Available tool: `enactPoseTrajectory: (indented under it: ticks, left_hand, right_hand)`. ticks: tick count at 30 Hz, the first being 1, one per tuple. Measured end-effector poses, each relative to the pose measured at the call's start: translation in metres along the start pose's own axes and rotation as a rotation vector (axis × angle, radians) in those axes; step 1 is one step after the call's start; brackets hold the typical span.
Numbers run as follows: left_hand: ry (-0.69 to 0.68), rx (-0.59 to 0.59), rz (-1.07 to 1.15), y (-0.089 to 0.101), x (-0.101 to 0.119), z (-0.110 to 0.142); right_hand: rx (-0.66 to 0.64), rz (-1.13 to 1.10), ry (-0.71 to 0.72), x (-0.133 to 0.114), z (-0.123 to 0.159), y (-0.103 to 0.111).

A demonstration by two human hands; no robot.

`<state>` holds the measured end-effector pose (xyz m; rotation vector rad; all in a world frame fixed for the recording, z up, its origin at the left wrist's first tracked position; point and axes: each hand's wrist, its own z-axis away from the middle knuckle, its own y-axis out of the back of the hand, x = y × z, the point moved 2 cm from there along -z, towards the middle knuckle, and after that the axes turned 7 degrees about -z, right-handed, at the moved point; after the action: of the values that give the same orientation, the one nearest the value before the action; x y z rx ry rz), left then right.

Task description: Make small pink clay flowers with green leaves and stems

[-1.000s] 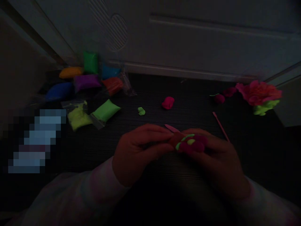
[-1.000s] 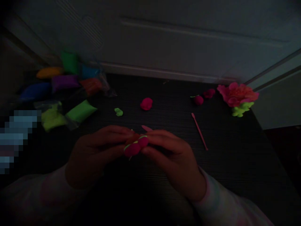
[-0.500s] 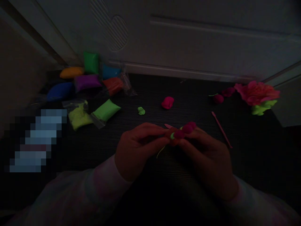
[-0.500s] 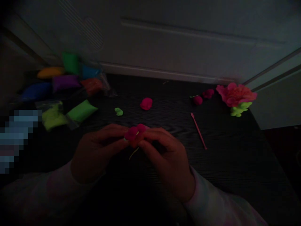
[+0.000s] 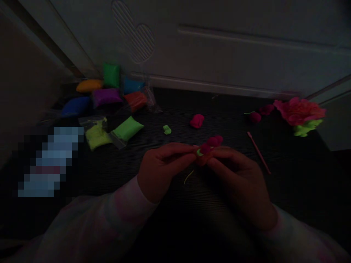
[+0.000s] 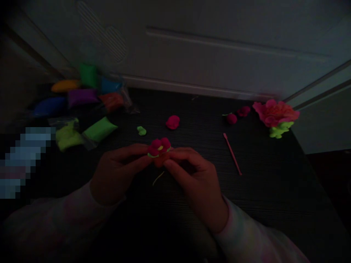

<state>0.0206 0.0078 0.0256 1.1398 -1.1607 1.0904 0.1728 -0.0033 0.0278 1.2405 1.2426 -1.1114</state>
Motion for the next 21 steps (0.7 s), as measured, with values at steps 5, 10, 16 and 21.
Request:
enactPoseTrajectory:
  ticks: [5, 10, 16, 21]
  left_hand:
    - [-0.098, 0.054, -0.015, 0.001, -0.001, -0.002]
    - [-0.034, 0.035, 0.029, -0.001, -0.003, -0.002]
    - [0.024, 0.006, 0.123, -0.001, -0.008, -0.002]
    - [0.132, 0.012, 0.29, -0.005, -0.014, -0.002]
  right_hand:
    - [0.013, 0.035, 0.015, 0.0, -0.001, 0.0]
    - [-0.035, -0.021, -0.035, -0.001, -0.001, -0.001]
    - [-0.016, -0.023, -0.047, -0.001, -0.002, 0.0]
    - [-0.006, -0.021, -0.068, 0.002, -0.002, -0.001]
